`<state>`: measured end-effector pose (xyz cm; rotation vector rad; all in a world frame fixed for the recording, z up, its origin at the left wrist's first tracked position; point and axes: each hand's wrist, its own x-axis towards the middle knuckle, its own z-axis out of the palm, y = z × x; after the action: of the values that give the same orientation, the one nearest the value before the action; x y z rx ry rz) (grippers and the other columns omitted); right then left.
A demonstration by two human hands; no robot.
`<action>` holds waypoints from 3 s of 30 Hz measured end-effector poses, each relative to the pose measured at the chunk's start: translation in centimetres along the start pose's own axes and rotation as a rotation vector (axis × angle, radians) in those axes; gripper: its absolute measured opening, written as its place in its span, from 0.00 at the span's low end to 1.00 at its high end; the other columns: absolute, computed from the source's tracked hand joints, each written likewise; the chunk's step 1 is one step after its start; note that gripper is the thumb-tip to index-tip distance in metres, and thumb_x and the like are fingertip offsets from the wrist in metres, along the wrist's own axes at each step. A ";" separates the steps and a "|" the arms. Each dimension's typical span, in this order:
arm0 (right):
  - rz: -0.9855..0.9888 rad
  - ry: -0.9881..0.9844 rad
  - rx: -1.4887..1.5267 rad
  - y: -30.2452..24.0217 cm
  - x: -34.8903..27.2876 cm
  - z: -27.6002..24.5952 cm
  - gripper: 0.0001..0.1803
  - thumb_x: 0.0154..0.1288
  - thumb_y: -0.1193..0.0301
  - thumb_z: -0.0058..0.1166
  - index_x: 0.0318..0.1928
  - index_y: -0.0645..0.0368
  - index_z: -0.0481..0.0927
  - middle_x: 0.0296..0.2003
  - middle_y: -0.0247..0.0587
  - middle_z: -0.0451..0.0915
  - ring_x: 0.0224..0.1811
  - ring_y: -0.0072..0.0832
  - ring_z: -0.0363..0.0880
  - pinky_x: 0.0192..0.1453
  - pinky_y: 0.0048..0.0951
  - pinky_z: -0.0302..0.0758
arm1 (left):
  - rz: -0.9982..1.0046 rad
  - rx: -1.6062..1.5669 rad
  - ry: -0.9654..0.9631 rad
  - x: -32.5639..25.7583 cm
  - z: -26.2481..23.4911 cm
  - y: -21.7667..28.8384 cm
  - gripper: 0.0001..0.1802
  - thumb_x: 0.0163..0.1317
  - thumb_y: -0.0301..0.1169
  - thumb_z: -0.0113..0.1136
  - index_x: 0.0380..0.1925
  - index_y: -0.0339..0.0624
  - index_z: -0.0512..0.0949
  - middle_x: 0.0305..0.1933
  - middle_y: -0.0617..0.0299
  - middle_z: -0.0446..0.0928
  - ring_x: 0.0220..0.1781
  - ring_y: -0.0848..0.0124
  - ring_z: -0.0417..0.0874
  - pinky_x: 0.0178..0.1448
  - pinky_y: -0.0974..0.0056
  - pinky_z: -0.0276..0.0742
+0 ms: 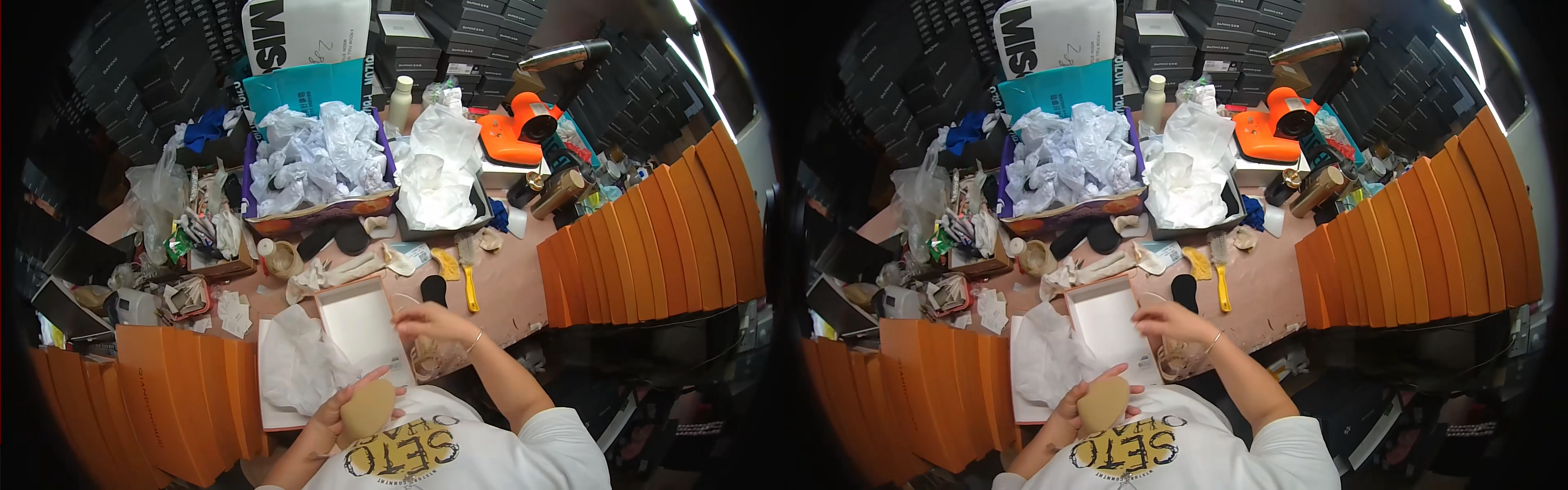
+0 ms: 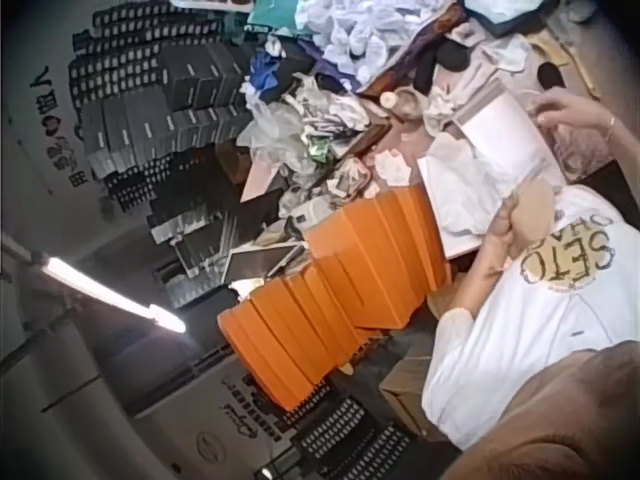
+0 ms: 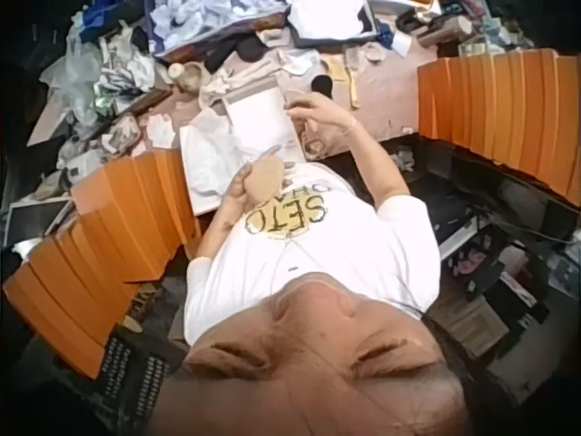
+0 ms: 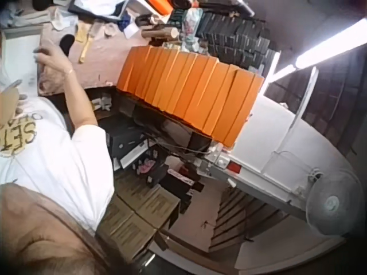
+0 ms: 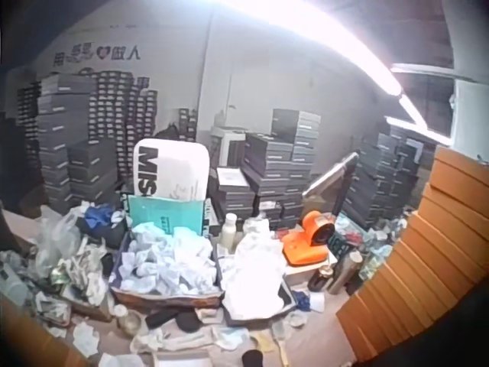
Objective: The recorder packages various pairs of high-heeled shoes into orange boxes using tissue paper and dust bags.
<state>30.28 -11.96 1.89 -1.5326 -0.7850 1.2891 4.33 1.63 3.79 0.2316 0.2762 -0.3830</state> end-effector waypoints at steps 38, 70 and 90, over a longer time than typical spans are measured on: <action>-0.597 0.121 -0.850 -9.1 -2.9 14.5 0.13 0.58 0.67 0.61 0.41 0.58 0.76 0.43 0.43 0.75 0.49 0.40 0.73 0.59 0.44 0.62 | 0.375 -0.160 0.303 -3.4 -0.4 2.4 0.28 0.65 0.48 0.53 0.59 0.44 0.68 0.56 0.53 0.74 0.54 0.63 0.78 0.57 0.57 0.77; 0.277 0.524 0.512 9.7 -4.4 2.4 0.11 0.69 0.66 0.52 0.33 0.60 0.77 0.27 0.28 0.73 0.28 0.17 0.69 0.32 0.22 0.68 | 0.662 0.931 1.111 -2.5 -7.0 6.8 0.35 0.61 0.36 0.62 0.65 0.35 0.61 0.59 0.48 0.71 0.57 0.59 0.76 0.59 0.58 0.73; -0.443 0.292 -0.056 -8.2 -6.7 12.5 0.08 0.70 0.68 0.50 0.35 0.60 0.73 0.38 0.40 0.77 0.40 0.27 0.74 0.48 0.31 0.70 | 0.604 0.001 0.110 4.4 -3.0 8.1 0.38 0.60 0.59 0.47 0.62 0.45 0.60 0.45 0.51 0.74 0.27 0.65 0.76 0.28 0.64 0.72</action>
<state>17.38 -11.98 12.00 -1.4443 -0.9098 0.7073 10.79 8.30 0.98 0.3245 0.2995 0.2273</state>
